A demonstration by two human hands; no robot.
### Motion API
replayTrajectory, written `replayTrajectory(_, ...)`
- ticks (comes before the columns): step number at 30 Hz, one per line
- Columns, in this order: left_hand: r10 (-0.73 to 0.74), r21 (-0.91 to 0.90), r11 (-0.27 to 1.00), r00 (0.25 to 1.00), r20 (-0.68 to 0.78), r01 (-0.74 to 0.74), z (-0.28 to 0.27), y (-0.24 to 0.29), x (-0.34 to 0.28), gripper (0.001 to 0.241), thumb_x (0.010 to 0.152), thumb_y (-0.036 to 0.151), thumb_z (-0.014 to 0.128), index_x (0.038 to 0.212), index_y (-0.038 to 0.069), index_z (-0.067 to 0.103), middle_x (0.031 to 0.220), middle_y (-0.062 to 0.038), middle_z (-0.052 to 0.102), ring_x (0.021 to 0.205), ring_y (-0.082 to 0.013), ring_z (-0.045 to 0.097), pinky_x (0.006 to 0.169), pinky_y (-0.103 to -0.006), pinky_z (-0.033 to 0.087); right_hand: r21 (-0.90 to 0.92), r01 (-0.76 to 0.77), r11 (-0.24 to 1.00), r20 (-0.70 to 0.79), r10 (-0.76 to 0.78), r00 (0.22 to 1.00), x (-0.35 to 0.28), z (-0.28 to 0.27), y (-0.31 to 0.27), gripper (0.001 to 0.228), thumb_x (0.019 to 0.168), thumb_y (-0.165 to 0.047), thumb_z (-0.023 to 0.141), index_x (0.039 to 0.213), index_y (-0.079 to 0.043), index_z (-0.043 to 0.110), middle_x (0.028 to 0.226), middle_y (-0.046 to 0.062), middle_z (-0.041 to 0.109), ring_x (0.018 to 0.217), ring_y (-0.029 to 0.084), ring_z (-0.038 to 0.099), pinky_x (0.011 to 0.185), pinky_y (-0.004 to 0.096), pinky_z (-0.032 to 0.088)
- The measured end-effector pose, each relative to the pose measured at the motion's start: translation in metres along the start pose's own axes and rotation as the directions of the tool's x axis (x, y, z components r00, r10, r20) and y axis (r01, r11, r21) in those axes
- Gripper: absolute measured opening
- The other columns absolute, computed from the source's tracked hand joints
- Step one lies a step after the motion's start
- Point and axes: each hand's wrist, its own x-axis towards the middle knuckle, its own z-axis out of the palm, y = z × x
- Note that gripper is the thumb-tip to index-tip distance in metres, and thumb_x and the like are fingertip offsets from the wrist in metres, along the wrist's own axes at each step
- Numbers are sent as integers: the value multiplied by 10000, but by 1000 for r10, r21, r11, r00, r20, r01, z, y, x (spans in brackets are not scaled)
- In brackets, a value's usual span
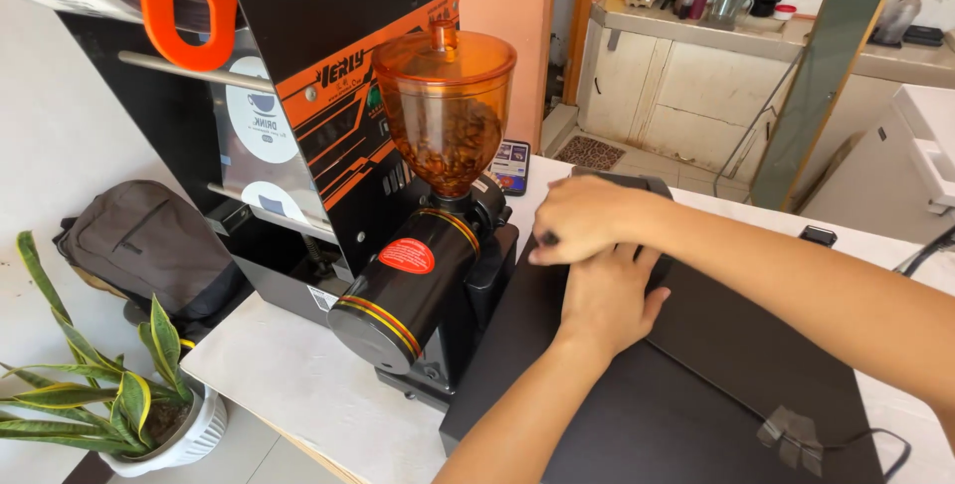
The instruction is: Cleaning and wiping various equipment on a coffee shop counter, including a tablet, printer, and coffee grinder.
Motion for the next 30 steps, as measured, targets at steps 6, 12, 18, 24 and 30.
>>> replayTrajectory(6, -40, -41, 998, 997, -63, 38, -33, 3, 4, 770, 743, 449, 712, 1421, 136, 522, 1493, -131, 416, 1469, -312, 283, 1129, -728, 231, 251, -434, 865, 417, 308, 855, 91, 30, 93, 624, 891, -575, 600, 1194, -54, 759, 1224, 181, 744, 1074, 361, 725, 930, 479, 573)
replayTrajectory(12, -72, -33, 997, 997, 42, 73, -37, 1, 7, 801, 746, 496, 734, 1406, 100, 513, 1519, -154, 368, 1500, -325, 235, 1095, -735, 271, 82, -542, 837, 462, 450, 764, 119, 55, 124, 716, 809, -626, 670, 1293, -101, 720, 1393, 158, 643, 1261, 347, 628, 1032, 459, 517)
replayTrajectory(18, -82, -59, 995, 995, 54, 85, -24, -1, 10, 930, 722, 524, 748, 1497, 127, 421, 1551, -154, 326, 1487, -354, 216, 1015, -739, 312, 314, -98, 944, 494, -75, 866, 63, 4, 36, 474, 848, -460, 708, 1214, -166, 770, 1149, 64, 783, 1064, 214, 693, 930, 378, 531)
replayTrajectory(24, -62, -52, 997, 998, -21, 61, -9, -3, 7, 1044, 725, 645, 736, 1564, 141, 372, 1583, -179, 297, 1478, -386, 231, 1060, -748, 287, 682, 313, 661, -293, -145, 945, -22, -6, 50, 206, 937, -150, 660, 1092, -56, 758, 1003, 39, 795, 938, 147, 729, 847, 309, 583)
replayTrajectory(30, -355, -361, 896, 906, -229, 260, -18, -10, 12, 1093, 596, 648, 913, 1442, 200, 385, 1569, -325, 134, 1455, -577, 155, 1012, -811, 225, 940, 340, -12, -243, 675, 696, -175, 76, 78, 262, 1067, -128, 482, 1233, -23, 655, 1214, 67, 678, 1122, 180, 656, 959, 343, 551)
